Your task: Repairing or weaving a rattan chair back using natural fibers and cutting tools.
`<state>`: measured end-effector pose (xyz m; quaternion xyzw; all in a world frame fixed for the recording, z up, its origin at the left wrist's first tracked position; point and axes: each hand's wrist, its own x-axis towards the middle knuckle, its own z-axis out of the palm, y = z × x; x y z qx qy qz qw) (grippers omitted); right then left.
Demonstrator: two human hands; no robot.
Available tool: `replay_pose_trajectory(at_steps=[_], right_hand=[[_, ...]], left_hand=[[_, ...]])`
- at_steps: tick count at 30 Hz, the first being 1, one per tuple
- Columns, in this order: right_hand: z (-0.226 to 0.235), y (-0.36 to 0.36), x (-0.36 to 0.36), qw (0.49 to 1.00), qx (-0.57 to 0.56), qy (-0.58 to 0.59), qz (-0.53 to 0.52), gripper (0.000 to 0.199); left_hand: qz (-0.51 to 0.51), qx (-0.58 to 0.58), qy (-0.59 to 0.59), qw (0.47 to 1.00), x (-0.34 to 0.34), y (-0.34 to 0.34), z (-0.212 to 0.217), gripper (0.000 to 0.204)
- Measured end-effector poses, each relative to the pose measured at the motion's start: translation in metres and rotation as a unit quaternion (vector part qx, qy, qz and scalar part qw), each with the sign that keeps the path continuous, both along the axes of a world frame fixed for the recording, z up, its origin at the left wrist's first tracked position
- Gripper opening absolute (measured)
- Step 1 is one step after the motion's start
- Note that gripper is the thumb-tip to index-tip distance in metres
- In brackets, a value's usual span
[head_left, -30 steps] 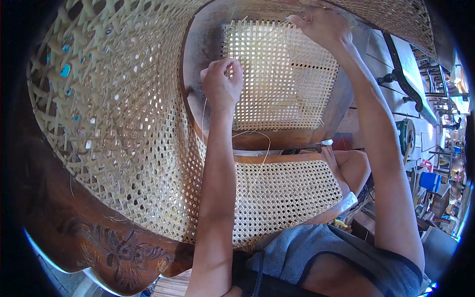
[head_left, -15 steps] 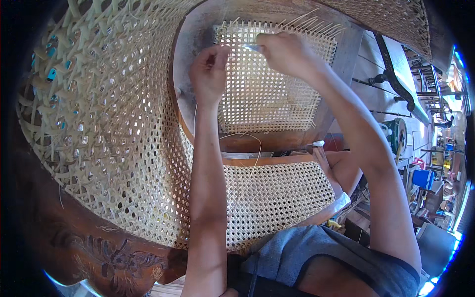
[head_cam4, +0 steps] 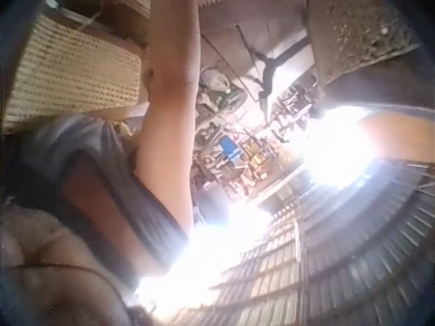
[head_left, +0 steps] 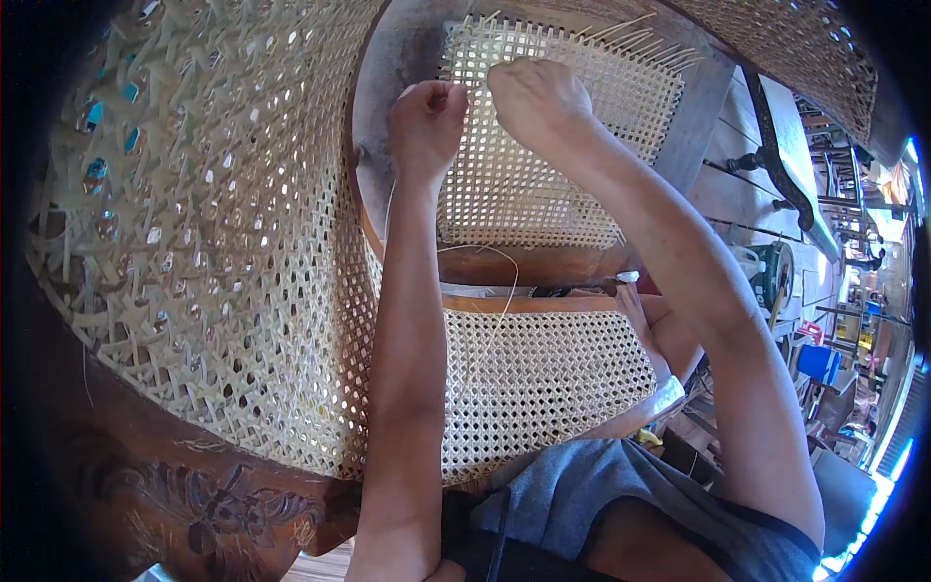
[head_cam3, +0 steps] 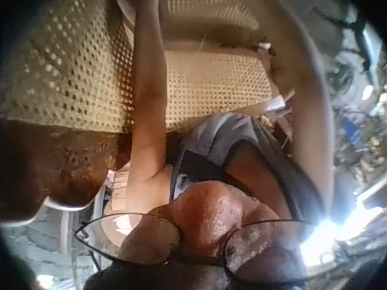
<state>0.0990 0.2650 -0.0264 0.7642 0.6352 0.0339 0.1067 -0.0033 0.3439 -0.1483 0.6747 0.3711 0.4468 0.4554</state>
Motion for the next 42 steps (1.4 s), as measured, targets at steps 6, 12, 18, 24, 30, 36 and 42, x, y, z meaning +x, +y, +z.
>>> replay_pose_trajectory(at_steps=[6, 12, 18, 24, 30, 36, 42], right_hand=[[0.001, 0.002, 0.01, 0.999, 0.052, 0.007, 0.007, 0.017], [-0.013, 0.005, 0.026, 0.996, 0.07, 0.022, -0.044, 0.035], [0.033, -0.012, 0.055, 0.987, -0.001, 0.022, -0.158, 0.04], [0.033, -0.026, 0.087, 0.99, 0.082, -0.028, -0.111, 0.05], [0.034, -0.062, 0.073, 0.998, -0.007, 0.011, -0.066, 0.05], [0.04, -0.056, 0.075, 0.988, 0.124, 0.007, -0.093, 0.05], [0.029, -0.032, 0.115, 0.976, 0.154, -0.066, -0.136, 0.056]], left_hand=[[-0.025, 0.045, 0.079, 0.996, 0.008, -0.001, 0.003, 0.021], [0.014, 0.078, 0.096, 0.992, 0.015, -0.016, 0.012, 0.017], [0.135, 0.177, 0.155, 0.963, 0.026, -0.031, 0.012, 0.009], [0.112, 0.231, 0.128, 0.958, 0.025, -0.03, 0.012, 0.007], [0.09, 0.063, -0.012, 0.994, 0.024, -0.026, -0.001, 0.006], [0.117, 0.18, 0.078, 0.974, 0.025, -0.027, -0.001, 0.007], [0.106, 0.243, 0.091, 0.96, 0.022, -0.027, -0.003, 0.011]])
